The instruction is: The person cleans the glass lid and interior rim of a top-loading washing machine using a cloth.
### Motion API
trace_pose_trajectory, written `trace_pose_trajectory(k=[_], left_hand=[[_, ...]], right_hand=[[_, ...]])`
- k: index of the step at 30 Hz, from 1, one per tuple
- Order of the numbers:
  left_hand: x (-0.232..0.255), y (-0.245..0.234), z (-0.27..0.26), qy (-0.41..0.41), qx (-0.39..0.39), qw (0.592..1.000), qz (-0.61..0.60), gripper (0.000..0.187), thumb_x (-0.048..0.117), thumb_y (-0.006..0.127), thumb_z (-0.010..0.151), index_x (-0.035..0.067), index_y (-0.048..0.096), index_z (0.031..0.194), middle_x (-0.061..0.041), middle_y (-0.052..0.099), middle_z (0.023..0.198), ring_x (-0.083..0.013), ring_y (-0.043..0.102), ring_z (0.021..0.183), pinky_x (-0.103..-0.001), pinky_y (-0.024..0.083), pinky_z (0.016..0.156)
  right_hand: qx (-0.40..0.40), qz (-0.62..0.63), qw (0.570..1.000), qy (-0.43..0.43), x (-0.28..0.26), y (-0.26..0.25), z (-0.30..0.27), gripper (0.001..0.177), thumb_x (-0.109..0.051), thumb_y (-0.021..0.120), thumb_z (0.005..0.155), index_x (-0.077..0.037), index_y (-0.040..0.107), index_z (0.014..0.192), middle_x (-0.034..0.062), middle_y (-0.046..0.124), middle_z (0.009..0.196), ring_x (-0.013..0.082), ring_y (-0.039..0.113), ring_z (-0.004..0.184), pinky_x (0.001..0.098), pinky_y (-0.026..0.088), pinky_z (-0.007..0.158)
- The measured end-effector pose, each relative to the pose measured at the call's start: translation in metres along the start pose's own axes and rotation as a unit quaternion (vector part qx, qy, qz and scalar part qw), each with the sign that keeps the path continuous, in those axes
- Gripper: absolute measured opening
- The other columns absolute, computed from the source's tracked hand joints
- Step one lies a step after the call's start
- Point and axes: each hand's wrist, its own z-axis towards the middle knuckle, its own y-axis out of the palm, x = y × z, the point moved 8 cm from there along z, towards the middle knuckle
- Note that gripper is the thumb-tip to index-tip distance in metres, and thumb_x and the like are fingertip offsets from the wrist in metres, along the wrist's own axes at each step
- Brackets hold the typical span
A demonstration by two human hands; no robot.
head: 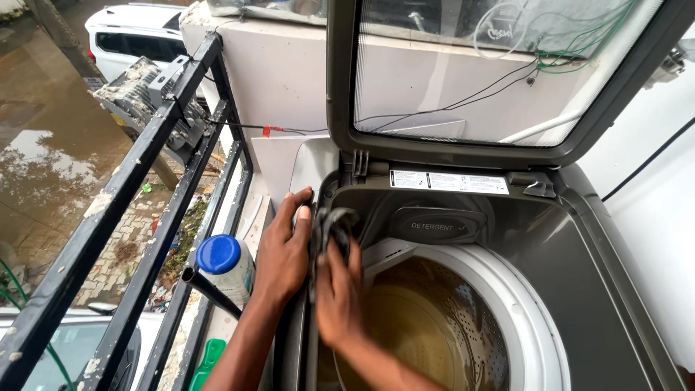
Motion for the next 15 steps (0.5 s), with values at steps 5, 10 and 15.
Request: trace_pose_trajectory(k=[5,10,15], left_hand=[[0.009,0.003,-0.001,0.012,0.001,0.997,0.07,0.038,0.033,0.05,0.102,0.01,0.06,0.131,-0.013,0.06,0.146,-0.036,0.044,0.144,-0.046,0.041,0.109],[0.012,0.003,0.0,0.027,0.006,0.998,0.062,0.035,0.031,0.053,0.102,0.01,0.061,0.128,-0.011,0.062,0.144,-0.0357,0.044,0.145,-0.045,0.04,0.111],[0.012,0.002,-0.001,0.031,0.011,0.998,0.053,0.033,0.028,0.055,0.101,0.009,0.063,0.126,-0.011,0.062,0.144,-0.0355,0.044,0.145,-0.045,0.039,0.112]], right_hand=[[0.046,-0.146,0.986,-0.067,-0.015,-0.014,0.063,0.048,-0.031,0.044,0.106,-0.014,0.054,0.151,0.0288,0.036,0.145,0.0452,0.036,0.136,0.0561,0.033,0.11],[0.119,-0.153,0.981,-0.034,0.005,-0.024,0.086,0.046,-0.033,0.047,0.105,-0.013,0.055,0.145,0.0269,0.037,0.138,0.0419,0.043,0.124,0.0532,0.037,0.106],[0.324,-0.104,0.94,-0.011,0.055,-0.043,0.077,0.056,-0.035,0.048,0.108,-0.008,0.034,0.156,0.0316,0.033,0.144,0.046,0.041,0.127,0.0575,0.034,0.108]])
